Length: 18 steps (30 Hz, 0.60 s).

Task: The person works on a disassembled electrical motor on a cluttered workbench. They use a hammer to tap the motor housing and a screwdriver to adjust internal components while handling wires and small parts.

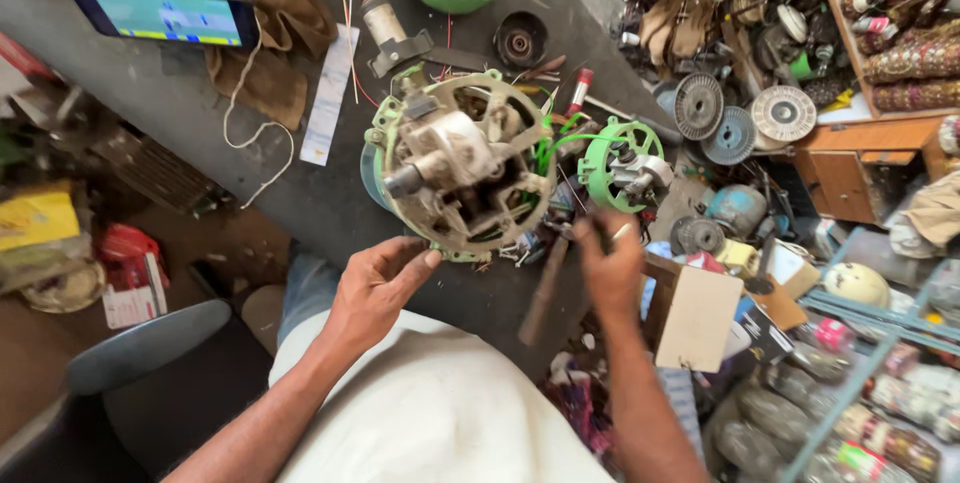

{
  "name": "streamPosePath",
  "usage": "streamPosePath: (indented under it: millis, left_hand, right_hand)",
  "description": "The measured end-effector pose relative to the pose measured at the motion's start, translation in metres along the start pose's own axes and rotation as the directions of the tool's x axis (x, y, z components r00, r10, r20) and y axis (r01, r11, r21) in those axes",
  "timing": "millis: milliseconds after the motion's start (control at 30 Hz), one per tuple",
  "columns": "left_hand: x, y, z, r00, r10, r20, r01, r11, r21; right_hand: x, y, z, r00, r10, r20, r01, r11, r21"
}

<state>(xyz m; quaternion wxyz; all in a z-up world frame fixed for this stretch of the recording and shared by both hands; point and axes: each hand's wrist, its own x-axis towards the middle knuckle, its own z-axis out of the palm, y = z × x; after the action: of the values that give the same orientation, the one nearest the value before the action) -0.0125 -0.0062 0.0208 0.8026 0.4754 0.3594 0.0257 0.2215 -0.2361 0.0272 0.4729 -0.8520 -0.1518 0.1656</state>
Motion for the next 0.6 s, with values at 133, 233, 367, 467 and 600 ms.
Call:
streamPosePath:
  millis: [133,233,367,467,600]
  left_hand:
    - [0.001,0.012,-0.001,0.998,-0.021,0.061,0.022,0.999,-0.028]
    - [0.002,0.019,-0.003,0.996,-0.039,0.08,0.041,0.999,-0.028]
    - [0.002,0.025,-0.006,0.995,0.038,0.094,-0.039,0.999,0.007]
    - [0.002,0.029,-0.009,0.996,-0.012,0.094,0.006,0.998,0.065]
    - [0.004,0.035,-0.008,0.994,-0.05,0.1,0.04,0.994,0.102]
  right_hand:
    - [0.06,-0.11,0.014,0.945,-0.226,0.235,0.191,0.968,0.164]
    - [0.07,-0.167,0.04,0.879,-0.304,0.367,0.401,0.889,-0.223]
    - [0.065,-0.209,0.048,0.793,-0.352,0.497,0.544,0.777,-0.318]
    - [0.059,-0.212,0.042,0.83,-0.298,0.471,0.433,0.877,-0.208]
    - [0.063,-0.192,0.046,0.933,-0.195,0.302,0.232,0.968,-0.091]
